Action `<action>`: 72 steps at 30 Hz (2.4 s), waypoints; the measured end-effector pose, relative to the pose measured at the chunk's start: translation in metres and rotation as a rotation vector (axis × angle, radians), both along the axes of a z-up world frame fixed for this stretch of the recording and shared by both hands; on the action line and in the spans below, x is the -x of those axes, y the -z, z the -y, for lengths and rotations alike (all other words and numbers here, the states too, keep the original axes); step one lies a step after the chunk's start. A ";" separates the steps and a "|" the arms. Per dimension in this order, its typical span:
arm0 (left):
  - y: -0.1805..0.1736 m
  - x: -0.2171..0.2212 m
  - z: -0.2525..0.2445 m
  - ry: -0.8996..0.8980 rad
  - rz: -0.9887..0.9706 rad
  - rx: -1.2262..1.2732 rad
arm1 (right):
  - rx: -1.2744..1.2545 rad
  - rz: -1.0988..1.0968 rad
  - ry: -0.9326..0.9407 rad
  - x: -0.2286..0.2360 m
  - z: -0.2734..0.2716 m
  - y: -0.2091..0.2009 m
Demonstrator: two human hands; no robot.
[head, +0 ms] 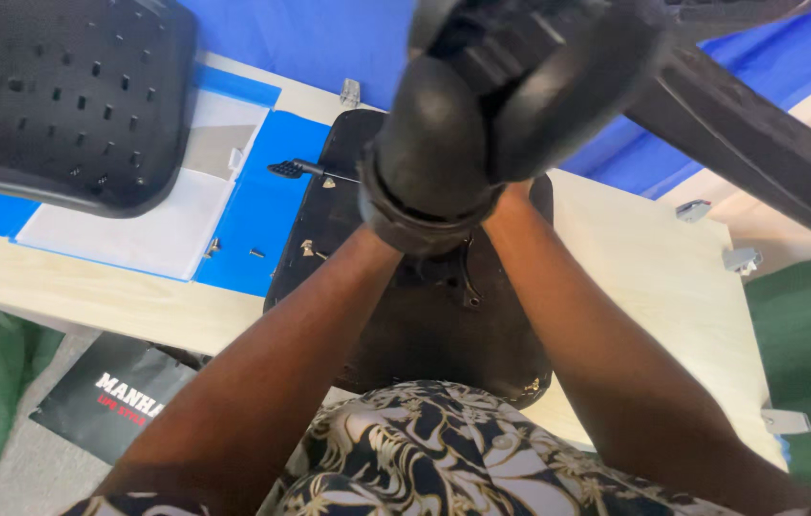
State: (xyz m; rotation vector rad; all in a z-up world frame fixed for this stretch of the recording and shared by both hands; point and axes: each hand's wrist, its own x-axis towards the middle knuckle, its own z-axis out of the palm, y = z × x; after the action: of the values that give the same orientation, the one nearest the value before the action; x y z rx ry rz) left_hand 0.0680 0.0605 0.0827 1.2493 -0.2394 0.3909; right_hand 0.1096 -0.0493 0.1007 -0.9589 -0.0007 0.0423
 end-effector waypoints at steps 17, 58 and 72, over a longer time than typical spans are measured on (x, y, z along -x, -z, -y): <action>-0.103 0.029 0.043 -0.425 0.213 -0.584 | 0.863 0.083 -0.065 0.021 0.124 0.113; -0.130 -0.015 0.035 -0.468 0.566 -0.310 | 1.281 0.803 -0.263 0.082 0.118 0.158; -0.112 0.052 0.034 -0.606 0.440 -0.518 | 1.318 0.728 0.051 0.074 0.125 0.149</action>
State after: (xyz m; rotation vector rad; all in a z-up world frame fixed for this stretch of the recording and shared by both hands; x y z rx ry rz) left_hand 0.0160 0.0267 0.1944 1.7313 -0.3473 1.1888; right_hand 0.0358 -0.1739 -0.0487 -2.2412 -0.6933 -0.4053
